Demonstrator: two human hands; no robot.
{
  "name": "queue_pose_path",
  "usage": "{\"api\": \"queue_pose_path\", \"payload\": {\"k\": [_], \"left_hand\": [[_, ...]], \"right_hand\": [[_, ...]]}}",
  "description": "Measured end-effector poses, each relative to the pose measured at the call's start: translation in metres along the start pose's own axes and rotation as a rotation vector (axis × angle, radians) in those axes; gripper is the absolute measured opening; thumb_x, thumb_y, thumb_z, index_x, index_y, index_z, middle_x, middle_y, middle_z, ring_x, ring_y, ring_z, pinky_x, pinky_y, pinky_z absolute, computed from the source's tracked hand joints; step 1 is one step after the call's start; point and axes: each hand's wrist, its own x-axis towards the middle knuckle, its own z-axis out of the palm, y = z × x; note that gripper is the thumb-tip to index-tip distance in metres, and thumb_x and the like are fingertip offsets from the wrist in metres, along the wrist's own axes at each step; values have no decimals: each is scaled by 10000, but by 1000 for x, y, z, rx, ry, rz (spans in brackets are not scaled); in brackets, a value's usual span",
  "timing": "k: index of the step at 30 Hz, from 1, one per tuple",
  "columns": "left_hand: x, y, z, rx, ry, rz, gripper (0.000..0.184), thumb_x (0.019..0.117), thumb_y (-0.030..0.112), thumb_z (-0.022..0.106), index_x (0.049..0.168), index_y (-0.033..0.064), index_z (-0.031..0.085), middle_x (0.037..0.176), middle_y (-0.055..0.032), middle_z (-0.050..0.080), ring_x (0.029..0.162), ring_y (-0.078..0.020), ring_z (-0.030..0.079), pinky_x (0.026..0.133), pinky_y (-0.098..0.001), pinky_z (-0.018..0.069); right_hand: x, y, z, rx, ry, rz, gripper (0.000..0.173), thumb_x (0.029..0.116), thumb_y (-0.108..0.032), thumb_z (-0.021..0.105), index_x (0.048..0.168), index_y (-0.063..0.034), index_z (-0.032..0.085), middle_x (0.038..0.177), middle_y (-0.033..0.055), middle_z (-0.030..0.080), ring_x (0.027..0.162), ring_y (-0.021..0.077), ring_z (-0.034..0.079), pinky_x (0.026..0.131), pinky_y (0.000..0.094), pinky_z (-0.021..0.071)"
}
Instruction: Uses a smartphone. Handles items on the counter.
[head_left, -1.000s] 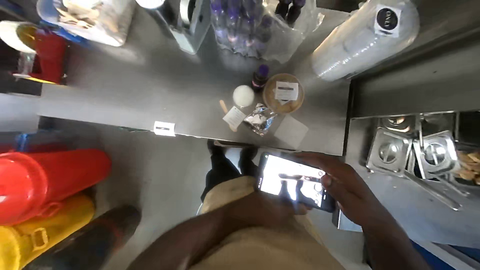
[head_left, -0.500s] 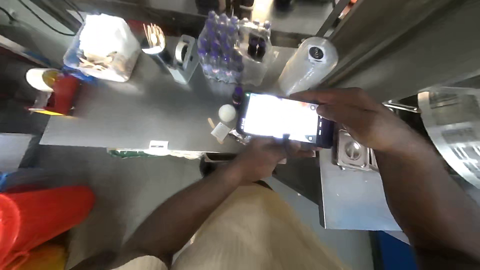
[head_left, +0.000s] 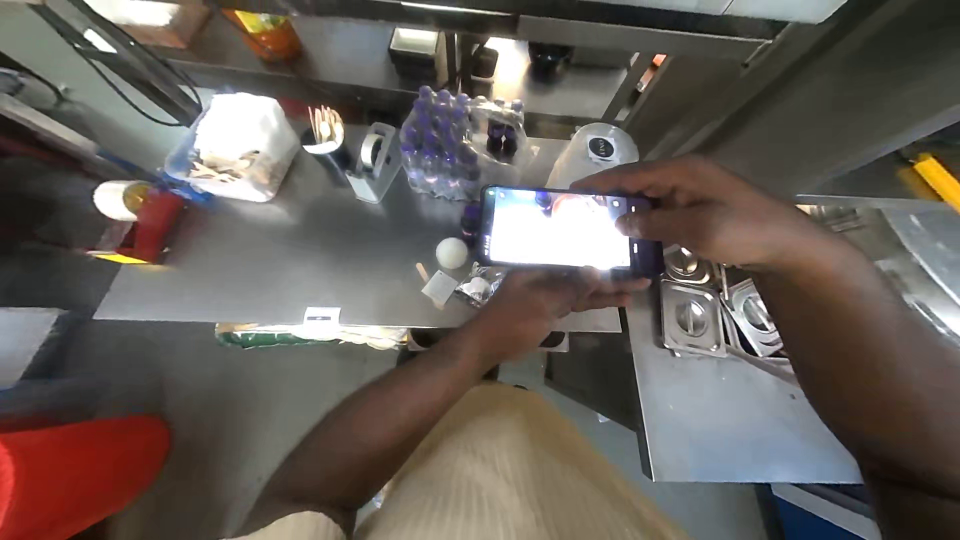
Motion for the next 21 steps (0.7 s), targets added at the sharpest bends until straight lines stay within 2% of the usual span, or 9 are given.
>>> {"api": "queue_pose_path", "payload": {"k": [6, 8, 11, 15, 17, 18, 21], "left_hand": [[-2, 2, 2, -8, 5, -2, 354, 1107, 205, 403, 1216, -29, 645, 1279, -235, 665, 1174, -374, 663, 1044, -496, 528], [-2, -5, -2, -26, 12, 11, 329, 1096, 228, 448, 1182, 0, 669, 1207, -215, 701, 1099, -354, 700, 987, -472, 562], [-3, -9, -4, -49, -8, 37, 303, 1086, 228, 475, 1199, 26, 670, 1176, -209, 713, 1052, -343, 717, 952, -465, 578], [2, -4, 1, -77, -48, 74, 308, 1094, 175, 428, 1230, -12, 632, 1211, -228, 695, 1087, -353, 705, 987, -473, 561], [10, 0, 0, -130, -107, 98, 320, 1092, 80, 394, 1288, -105, 568, 1308, -302, 627, 1202, -422, 642, 1083, -536, 496], [12, 1, 0, -140, -121, 101, 318, 1090, 62, 391, 1296, -121, 551, 1322, -317, 611, 1223, -435, 625, 1100, -548, 479], [3, -2, 2, -70, -48, 52, 309, 1092, 172, 438, 1214, -13, 653, 1206, -224, 701, 1087, -349, 705, 985, -467, 561]], "right_hand": [[0, -2, 0, -18, 25, 5, 435, 904, -15, 567, 1305, -126, 694, 1109, 23, 746, 908, 103, 719, 758, 285, 631], [-1, -2, 0, -8, 27, -7, 410, 933, -19, 546, 1305, -113, 692, 1113, 37, 746, 912, 118, 724, 769, 301, 638], [-2, -3, -1, -2, 24, -28, 396, 998, -52, 464, 1323, -108, 683, 1159, 40, 736, 970, 125, 720, 831, 313, 632], [-4, -8, -2, 9, 30, -26, 414, 1018, -65, 406, 1327, -94, 680, 1190, 42, 729, 1032, 126, 707, 897, 320, 613], [-4, -10, -2, 2, 41, -18, 411, 1018, -64, 409, 1317, -97, 688, 1199, 40, 729, 1045, 126, 706, 908, 318, 611], [-5, -11, -3, -5, 44, -14, 410, 1018, -70, 411, 1315, -102, 691, 1204, 33, 729, 1055, 119, 702, 915, 312, 606], [-7, -10, -2, 0, 52, -12, 407, 1021, -79, 406, 1306, -102, 695, 1204, 25, 728, 1061, 114, 698, 918, 305, 600]]}}
